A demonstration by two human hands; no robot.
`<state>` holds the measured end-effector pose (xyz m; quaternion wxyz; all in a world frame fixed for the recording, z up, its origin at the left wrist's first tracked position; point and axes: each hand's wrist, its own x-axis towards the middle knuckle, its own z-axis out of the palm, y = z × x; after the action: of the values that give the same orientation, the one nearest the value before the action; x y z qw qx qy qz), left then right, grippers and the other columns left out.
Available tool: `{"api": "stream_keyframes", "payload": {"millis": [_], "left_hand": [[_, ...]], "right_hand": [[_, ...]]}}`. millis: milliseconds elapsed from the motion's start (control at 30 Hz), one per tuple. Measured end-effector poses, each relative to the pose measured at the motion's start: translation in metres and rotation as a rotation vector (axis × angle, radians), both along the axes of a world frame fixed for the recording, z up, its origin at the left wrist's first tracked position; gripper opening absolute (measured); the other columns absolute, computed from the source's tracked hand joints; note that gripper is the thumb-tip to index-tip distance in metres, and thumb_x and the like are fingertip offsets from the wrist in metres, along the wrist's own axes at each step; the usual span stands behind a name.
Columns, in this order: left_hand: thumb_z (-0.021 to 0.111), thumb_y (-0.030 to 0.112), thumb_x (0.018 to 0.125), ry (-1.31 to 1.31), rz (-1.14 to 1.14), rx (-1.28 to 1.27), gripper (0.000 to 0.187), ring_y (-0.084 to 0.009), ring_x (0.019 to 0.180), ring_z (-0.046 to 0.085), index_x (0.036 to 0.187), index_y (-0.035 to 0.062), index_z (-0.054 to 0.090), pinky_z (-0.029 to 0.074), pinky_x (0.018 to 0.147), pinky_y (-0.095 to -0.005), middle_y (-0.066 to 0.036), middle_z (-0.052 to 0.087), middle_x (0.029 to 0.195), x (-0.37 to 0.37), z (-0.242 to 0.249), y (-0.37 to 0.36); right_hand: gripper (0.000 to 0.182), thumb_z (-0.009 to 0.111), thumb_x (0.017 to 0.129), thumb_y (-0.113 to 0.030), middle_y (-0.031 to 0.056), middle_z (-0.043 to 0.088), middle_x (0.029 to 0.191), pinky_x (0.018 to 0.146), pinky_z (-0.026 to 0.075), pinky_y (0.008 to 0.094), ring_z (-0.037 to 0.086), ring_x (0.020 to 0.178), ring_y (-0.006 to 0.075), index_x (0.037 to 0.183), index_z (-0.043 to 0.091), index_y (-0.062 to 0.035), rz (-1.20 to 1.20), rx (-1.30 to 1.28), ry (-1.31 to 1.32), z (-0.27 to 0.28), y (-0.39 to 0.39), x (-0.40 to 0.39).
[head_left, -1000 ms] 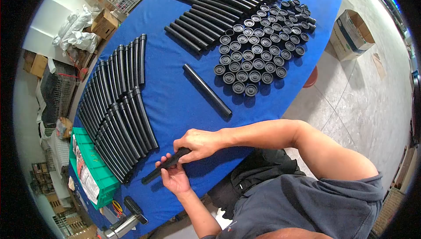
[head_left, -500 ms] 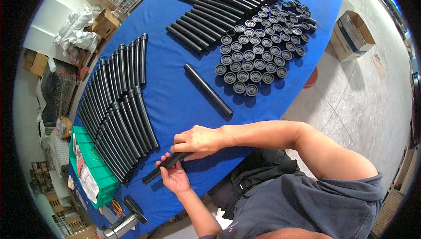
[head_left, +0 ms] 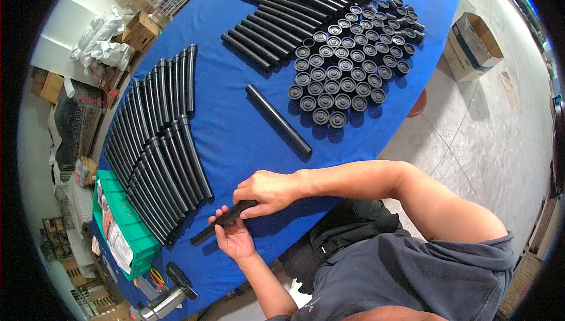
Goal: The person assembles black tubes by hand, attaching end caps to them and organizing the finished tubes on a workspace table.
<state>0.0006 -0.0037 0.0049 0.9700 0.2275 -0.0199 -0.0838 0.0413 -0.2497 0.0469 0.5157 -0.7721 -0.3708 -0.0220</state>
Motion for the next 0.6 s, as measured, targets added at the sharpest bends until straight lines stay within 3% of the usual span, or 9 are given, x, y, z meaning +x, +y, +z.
{"api": "stream_keyframes", "payload": {"millis": [67,167,367,467,600], "left_hand": [[0.059,0.007,0.100,-0.004,-0.002,0.027,0.026,-0.0342,0.129,0.056,0.125,0.0041,0.060,0.050,0.108,-0.0543,-0.019,0.062,0.132,0.0003,-0.0002,0.0006],[0.059,0.008,0.099,0.031,0.033,0.007,0.025,-0.0341,0.128,0.057,0.124,0.0041,0.060,0.050,0.108,-0.0547,-0.019,0.062,0.131,0.0004,-0.0022,0.0016],[0.060,0.009,0.099,0.040,0.031,0.017,0.025,-0.0344,0.127,0.057,0.124,0.0042,0.061,0.050,0.107,-0.0548,-0.019,0.063,0.129,-0.0004,0.0005,0.0000],[0.060,0.009,0.099,0.072,0.071,0.010,0.026,-0.0350,0.128,0.057,0.125,0.0044,0.061,0.051,0.107,-0.0547,-0.019,0.063,0.130,-0.0008,-0.0007,0.0000],[0.059,0.008,0.100,0.054,0.038,-0.012,0.026,-0.0356,0.128,0.057,0.125,0.0045,0.060,0.051,0.107,-0.0553,-0.020,0.063,0.131,-0.0018,0.0020,-0.0010]], "right_hand": [[0.038,0.072,0.085,-0.033,0.0155,0.062,0.086,0.065,0.053,0.0505,0.065,0.079,0.0387,0.106,0.059,-0.0046,-0.028,-0.024,0.028,-0.0042,0.0013,0.0005],[0.037,0.071,0.085,-0.034,0.0148,0.063,0.085,0.064,0.052,0.0510,0.065,0.080,0.0387,0.103,0.060,-0.0044,-0.021,-0.015,-0.147,-0.0049,0.0030,0.0010],[0.036,0.072,0.083,-0.030,0.0140,0.062,0.084,0.064,0.053,0.0510,0.066,0.079,0.0378,0.107,0.060,-0.0058,0.060,0.006,0.173,0.0000,0.0007,0.0025],[0.037,0.072,0.084,-0.030,0.0143,0.062,0.085,0.063,0.052,0.0515,0.065,0.076,0.0394,0.108,0.060,-0.0054,-0.054,0.076,-0.135,-0.0040,0.0020,0.0017],[0.042,0.073,0.084,-0.033,0.0152,0.061,0.089,0.064,0.053,0.0512,0.066,0.079,0.0396,0.112,0.059,-0.0050,0.023,-0.042,0.010,-0.0057,0.0040,0.0020]]}}
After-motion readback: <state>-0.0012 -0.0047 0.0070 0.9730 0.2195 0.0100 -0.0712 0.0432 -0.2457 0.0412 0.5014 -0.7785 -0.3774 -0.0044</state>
